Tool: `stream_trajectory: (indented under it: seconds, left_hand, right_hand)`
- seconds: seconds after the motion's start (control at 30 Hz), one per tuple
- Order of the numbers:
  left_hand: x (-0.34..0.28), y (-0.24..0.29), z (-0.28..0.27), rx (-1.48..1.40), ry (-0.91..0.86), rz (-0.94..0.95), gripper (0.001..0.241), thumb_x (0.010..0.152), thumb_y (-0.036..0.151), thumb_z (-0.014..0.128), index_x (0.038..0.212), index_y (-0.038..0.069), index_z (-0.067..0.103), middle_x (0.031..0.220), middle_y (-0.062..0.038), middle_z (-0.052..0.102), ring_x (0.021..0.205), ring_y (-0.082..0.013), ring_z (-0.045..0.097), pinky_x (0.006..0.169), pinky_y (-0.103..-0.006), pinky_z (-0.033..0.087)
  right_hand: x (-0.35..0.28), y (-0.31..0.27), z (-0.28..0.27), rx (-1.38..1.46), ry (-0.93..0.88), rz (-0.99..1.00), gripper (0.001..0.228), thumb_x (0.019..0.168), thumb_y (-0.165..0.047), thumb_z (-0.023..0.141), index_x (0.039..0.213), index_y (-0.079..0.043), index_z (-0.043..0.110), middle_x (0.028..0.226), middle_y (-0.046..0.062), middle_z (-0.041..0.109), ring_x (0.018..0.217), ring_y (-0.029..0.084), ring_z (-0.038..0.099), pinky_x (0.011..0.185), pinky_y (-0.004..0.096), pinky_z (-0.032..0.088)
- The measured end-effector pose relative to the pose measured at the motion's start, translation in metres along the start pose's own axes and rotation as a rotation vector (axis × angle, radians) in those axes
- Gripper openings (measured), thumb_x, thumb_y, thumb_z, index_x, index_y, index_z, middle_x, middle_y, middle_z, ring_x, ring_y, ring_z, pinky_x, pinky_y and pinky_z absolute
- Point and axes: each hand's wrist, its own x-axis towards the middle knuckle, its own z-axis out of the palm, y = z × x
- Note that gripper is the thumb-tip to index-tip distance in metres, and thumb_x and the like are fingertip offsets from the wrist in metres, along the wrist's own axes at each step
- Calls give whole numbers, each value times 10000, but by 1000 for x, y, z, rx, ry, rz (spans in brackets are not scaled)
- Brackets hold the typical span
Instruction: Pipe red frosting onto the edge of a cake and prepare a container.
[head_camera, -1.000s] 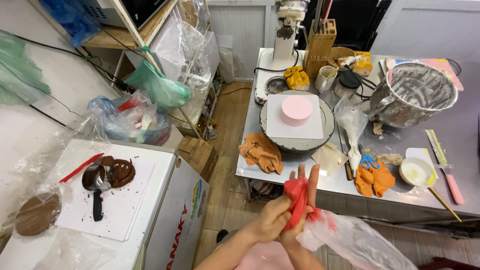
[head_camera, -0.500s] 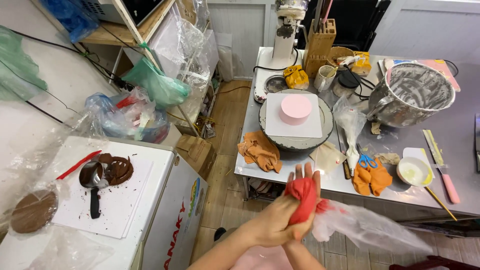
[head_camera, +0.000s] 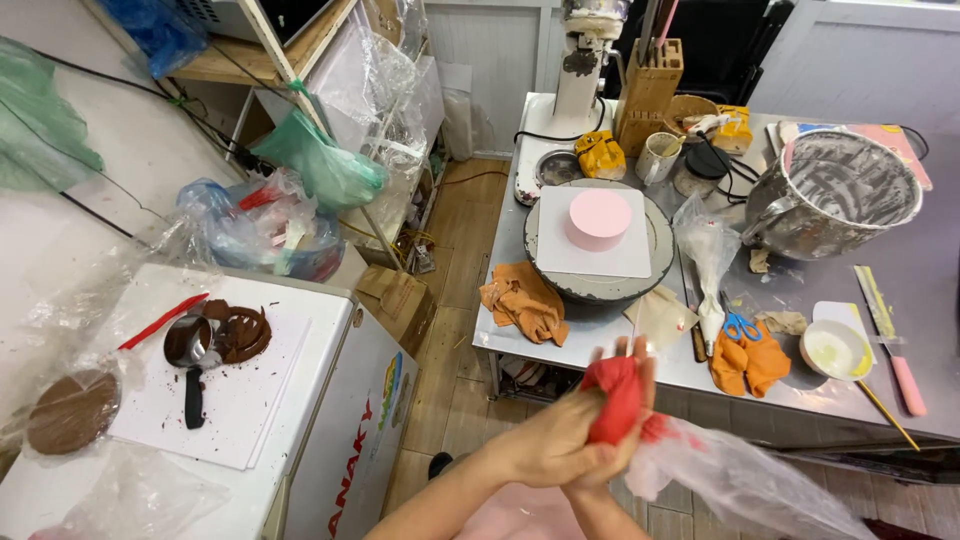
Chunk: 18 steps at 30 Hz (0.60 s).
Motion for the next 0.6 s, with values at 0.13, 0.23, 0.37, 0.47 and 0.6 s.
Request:
stream_trajectory:
  seconds: [0.13,0.23,0.37,0.47,0.6]
  left_hand:
    - [-1,-1,1,360,112,33,643,1115,508,439,1244,-91,635,1147,-239,656,1137,-421,620,1242,-535,177]
    - [-10,-16,2,811,-119,-197,699,895,639,632,867,-57,686,765,-180,661,856,-352,695,1325,-552,284]
    - [-23,-42,12,135,26,-115,559,1037,518,586,884,-15,656,821,-159,641,926,-329,700,1365,-605,212]
    - [-20,-40,11,121,9,-171,585,1032,524,584,917,-49,626,844,-164,629,931,-330,689,1352,-611,170]
    - [-12,-22,7,420,48,-101,644,1074,552,512,1163,-67,665,1067,-171,690,1107,-364,674,1307,-608,175]
  right_hand:
    - [-2,3,-3,40,-20,22,584,1072,-453,255,1557,-142,348,1664,193,304,1518,388,333,1257,587,246]
    - [-2,6,-5,86,-45,38,572,1089,-441,252,1553,-124,357,1663,210,301,1513,400,336,1257,591,246]
    - [-2,2,1,90,-42,18,554,1103,-424,252,1556,-124,357,1668,227,294,1519,400,334,1266,583,244]
    - [2,6,-15,-115,-25,-88,547,1109,-426,259,1558,-134,371,1694,218,273,1487,381,364,1265,562,254]
    - [3,22,-62,-453,-116,-117,588,1155,-465,244,1480,-38,486,1729,221,277,1441,380,411,1262,536,253]
